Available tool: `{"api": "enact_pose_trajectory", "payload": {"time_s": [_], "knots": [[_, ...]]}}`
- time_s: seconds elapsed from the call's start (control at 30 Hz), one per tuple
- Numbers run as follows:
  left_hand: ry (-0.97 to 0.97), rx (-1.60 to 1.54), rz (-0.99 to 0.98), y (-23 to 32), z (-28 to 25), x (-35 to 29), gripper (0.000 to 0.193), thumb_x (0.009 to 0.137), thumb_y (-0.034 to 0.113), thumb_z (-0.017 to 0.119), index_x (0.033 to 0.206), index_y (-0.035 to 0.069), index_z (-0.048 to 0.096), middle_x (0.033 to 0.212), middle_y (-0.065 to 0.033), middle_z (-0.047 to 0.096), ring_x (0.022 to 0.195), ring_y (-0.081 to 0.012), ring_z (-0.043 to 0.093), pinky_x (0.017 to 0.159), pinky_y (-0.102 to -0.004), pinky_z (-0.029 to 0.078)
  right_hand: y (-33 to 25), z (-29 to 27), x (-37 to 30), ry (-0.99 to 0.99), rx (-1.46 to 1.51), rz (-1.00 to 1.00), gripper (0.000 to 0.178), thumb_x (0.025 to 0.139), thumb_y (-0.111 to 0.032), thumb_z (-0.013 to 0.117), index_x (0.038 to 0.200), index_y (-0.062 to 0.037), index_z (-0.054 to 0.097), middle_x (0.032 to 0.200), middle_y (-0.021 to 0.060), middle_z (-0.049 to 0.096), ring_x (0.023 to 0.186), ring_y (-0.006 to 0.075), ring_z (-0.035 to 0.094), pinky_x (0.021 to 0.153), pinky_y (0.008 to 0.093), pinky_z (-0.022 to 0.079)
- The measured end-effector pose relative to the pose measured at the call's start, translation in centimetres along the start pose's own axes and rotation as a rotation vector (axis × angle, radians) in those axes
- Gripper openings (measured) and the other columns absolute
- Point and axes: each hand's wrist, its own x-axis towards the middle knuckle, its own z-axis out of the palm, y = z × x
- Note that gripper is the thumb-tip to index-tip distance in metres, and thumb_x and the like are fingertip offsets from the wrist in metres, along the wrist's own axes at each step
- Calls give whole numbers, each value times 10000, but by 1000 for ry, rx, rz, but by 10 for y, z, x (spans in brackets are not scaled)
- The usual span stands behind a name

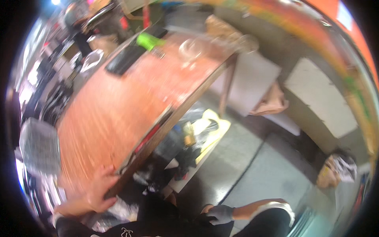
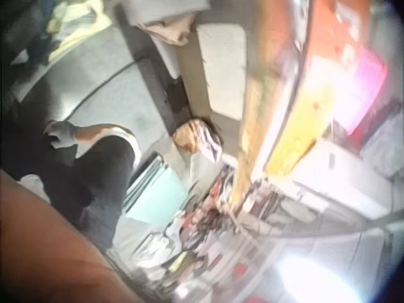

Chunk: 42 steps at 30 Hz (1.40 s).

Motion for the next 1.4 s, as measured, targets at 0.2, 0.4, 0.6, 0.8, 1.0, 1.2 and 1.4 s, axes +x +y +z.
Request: {"api": "enact_pose_trajectory", "payload": {"time_s": [0.2, 0.4, 0.6, 0.8, 1.0, 1.2, 1.4], "knots": [[1, -61, -49, -10, 8, 3, 527, 689, 165, 666, 1183, 33, 535, 1138, -139, 585, 1226, -380, 421, 1035, -558, 238, -65, -26, -2, -70, -26, 599, 356, 820, -304, 523, 1062, -62, 620, 1085, 142, 626, 976, 309, 606, 850, 394, 473], [-10, 67, -11, -23, 31, -1, 560, 740, 137, 612, 1263, 37, 438, 1307, -143, 467, 1286, -351, 352, 1063, -541, 218, -176, -4, -4, 208, 241, 1087, 353, 805, -345, 516, 1031, -110, 651, 990, 145, 663, 907, 335, 633, 795, 426, 489], [3, 406, 135, -25, 34, 36, 521, 760, 194, 601, 1237, 38, 460, 1306, -173, 463, 1259, -355, 383, 1043, -528, 258, -245, -40, -70, 791, 466, 1095, 363, 801, -367, 521, 1009, -104, 661, 989, 156, 661, 914, 345, 631, 786, 438, 490], [50, 431, 214, 38, 18, 105, 481, 787, 271, 581, 1202, 46, 494, 1300, -183, 472, 1217, -369, 427, 1010, -506, 316, -285, -17, -235, 1410, 595, 1586, 430, 798, -379, 517, 1051, -55, 641, 1058, 190, 636, 996, 349, 601, 870, 426, 461], [43, 9, 488, 196, -16, 237, 555, 703, 91, 628, 1220, 4, 449, 1354, -218, 377, 1260, -411, 326, 1051, -507, 245, -313, 59, -253, 1616, 906, 1573, 464, 802, -393, 508, 1073, -40, 642, 1079, 195, 635, 1021, 350, 597, 892, 407, 451], [230, -296, 766, 377, -26, 367, 455, 729, 53, 594, 1170, 3, 495, 1319, -200, 442, 1250, -406, 369, 1054, -519, 242, -297, 4, -297, 1857, 898, 1375, 399, 839, -377, 522, 1009, -37, 647, 980, 199, 647, 946, 351, 613, 841, 389, 466], [122, -331, 829, 496, -1, 475, 474, 702, 67, 654, 1149, 4, 510, 1287, -203, 451, 1228, -410, 375, 1032, -507, 271, -345, -106, -429, 1903, 477, 1227, 268, 872, -291, 551, 935, -51, 652, 889, 140, 656, 830, 295, 620, 745, 349, 475]]}}
